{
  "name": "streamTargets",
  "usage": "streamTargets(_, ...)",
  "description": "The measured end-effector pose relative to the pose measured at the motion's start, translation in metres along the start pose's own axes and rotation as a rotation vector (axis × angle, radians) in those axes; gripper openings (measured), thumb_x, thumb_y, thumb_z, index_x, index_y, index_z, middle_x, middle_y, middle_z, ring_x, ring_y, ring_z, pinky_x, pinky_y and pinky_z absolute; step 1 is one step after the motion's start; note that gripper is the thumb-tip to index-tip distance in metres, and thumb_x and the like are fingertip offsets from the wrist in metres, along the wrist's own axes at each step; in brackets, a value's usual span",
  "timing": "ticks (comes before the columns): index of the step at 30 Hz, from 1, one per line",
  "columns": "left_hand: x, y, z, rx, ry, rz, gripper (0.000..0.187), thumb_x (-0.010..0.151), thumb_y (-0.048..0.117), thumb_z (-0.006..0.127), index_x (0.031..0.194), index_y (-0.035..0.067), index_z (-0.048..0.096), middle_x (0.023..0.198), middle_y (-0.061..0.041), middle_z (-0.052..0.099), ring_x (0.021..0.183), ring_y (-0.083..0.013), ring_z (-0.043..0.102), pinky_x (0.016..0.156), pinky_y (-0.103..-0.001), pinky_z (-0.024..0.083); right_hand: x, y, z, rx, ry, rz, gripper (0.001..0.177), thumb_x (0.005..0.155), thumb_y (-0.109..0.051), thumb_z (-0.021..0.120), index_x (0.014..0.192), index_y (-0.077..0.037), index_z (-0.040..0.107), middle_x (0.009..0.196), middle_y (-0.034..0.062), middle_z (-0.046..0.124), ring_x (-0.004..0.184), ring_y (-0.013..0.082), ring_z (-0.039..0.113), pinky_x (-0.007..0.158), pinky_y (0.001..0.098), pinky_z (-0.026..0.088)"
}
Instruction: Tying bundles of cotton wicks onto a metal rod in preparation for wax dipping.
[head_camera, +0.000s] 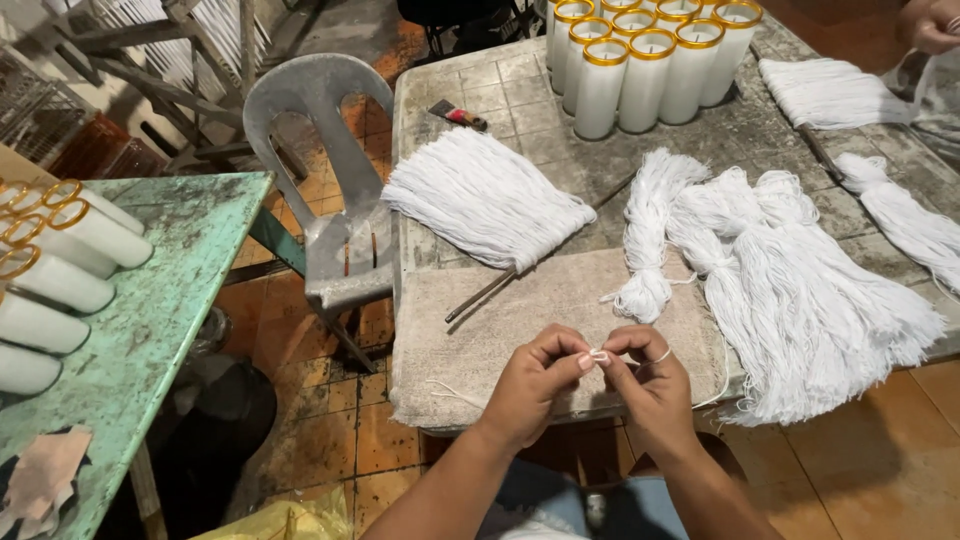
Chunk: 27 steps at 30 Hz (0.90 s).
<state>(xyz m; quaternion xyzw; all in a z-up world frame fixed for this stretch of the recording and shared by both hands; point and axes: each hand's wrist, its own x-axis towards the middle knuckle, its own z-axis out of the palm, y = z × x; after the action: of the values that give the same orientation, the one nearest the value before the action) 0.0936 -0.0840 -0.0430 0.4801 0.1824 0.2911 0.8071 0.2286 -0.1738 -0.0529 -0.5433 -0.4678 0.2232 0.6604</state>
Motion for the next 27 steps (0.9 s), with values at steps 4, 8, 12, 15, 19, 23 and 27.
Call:
streamTargets(4,0.0,0.003,0.0,0.402,0.08,0.217,0.005,0.093,0.014,0.073,0.091,0.013,0.069,0.094,0.0,0.059,0.086,-0.0117,0.056,0.082,-0.025,0.045,-0.001,0.0,-0.001,0.067,0.007,-0.067,0.009,0.096,-0.003,0.064,0.1,-0.007,0.07,0.095,0.0052,0.06,0.078,0.013,0.057,0.061,0.0227,0.049)
streamTargets(8,-0.003,0.001,0.004,0.399,0.067,0.205,0.008,0.096,0.015,0.072,0.092,0.01,0.068,0.091,-0.001,0.058,0.061,-0.0059,0.045,0.052,-0.02,0.04,0.0,0.002,-0.004,-0.058,0.042,-0.136,0.002,0.095,-0.01,0.069,0.093,-0.009,0.069,0.089,0.003,0.062,0.082,0.0134,0.059,0.069,0.0237,0.047)
streamTargets(12,0.0,-0.007,0.004,0.334,0.091,0.227,0.004,0.094,0.013,0.073,0.097,0.012,0.069,0.089,0.001,0.063,0.079,-0.0095,0.055,0.076,-0.025,0.048,0.001,0.016,-0.015,0.57,0.031,0.267,0.014,0.1,-0.018,0.063,0.09,-0.009,0.063,0.099,0.008,0.06,0.094,0.0221,0.056,0.091,0.0374,0.046)
streamTargets(15,0.0,-0.002,0.009,0.305,0.081,0.247,0.006,0.093,0.014,0.075,0.099,0.012,0.073,0.094,-0.001,0.067,0.089,-0.0135,0.065,0.085,-0.028,0.054,0.004,0.014,-0.02,1.012,-0.061,0.328,0.015,0.102,-0.019,0.061,0.097,-0.005,0.065,0.119,0.014,0.056,0.119,0.0297,0.053,0.105,0.0428,0.045)
streamTargets(19,0.002,0.001,0.012,0.497,0.12,0.305,0.004,0.096,0.021,0.068,0.095,0.017,0.069,0.093,0.0,0.057,0.09,-0.0154,0.056,0.086,-0.031,0.047,0.005,0.004,-0.019,0.512,-0.494,0.024,0.043,0.103,-0.045,0.055,0.072,-0.017,0.064,0.136,0.0142,0.058,0.152,0.0322,0.03,0.127,0.0642,0.011)
streamTargets(23,0.012,-0.004,0.017,0.531,0.106,0.295,0.004,0.095,0.015,0.064,0.093,0.015,0.067,0.109,-0.007,0.056,0.102,-0.023,0.059,0.099,-0.04,0.055,0.002,-0.016,-0.013,-0.014,-0.531,-0.164,0.038,0.085,-0.053,0.066,0.082,-0.016,0.07,0.156,0.0214,0.033,0.155,0.0415,0.024,0.122,0.0652,0.024)
streamTargets(27,0.012,-0.045,0.017,-0.04,-0.307,-0.041,0.008,0.097,0.008,0.055,0.091,0.014,0.056,0.111,-0.006,0.06,0.101,-0.0165,0.059,0.086,-0.027,0.051,0.013,-0.023,-0.035,-0.723,-0.126,-0.388,0.058,0.089,-0.072,0.041,0.131,-0.033,0.03,0.165,0.0103,-0.033,0.157,0.0397,-0.025,0.125,0.0655,-0.019)
